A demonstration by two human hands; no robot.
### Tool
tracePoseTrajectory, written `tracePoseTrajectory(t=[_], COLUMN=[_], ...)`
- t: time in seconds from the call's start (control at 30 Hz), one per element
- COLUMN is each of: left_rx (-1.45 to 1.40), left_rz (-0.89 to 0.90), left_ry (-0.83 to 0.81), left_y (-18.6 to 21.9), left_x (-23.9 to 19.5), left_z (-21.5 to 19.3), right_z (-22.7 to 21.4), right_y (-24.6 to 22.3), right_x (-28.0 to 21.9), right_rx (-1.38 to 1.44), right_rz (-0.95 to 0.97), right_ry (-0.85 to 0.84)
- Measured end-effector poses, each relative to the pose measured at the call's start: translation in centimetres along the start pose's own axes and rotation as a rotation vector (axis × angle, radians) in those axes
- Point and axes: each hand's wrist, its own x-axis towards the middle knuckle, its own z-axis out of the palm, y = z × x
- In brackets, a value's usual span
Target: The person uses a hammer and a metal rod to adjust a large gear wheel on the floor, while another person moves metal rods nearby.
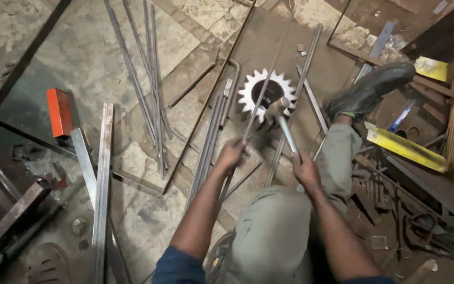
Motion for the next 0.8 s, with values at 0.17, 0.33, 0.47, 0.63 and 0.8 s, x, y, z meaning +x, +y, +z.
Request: tracePoseTrajectory(t=[0.17, 0.33, 0.47, 0.63, 0.8], left_rx=[-0.060, -0.185, -0.436, -0.890, -0.930], left_rz=[-0.064, 0.061, 0.079, 0.136, 0.281], left_ry=[0.083, -0.034, -0.247, -0.496, -0.729], left_y=[-3.2, 3.7, 13.3, 18.4, 19.3], left_x=[-2.2, 0.8, -3.7, -11.8, -13.7], left_z=[0.2, 2.8, 5.4, 9.4, 10.8], right_z=[-0.6, -1.4, -0.7, 1.0, -0.4], right_y=[-2.2, -3.8, -3.1, 0.5, -1.9], right_x=[-0.7, -1.8, -1.8, -0.7, -0.7], right_rx=[0.066, 0.118, 0.130, 0.140, -0.150], right_rz=[0.039, 0.081, 0.062, -0.271, -0.352], right_ry=[0.007, -0.019, 0.004, 0.070, 0.016])
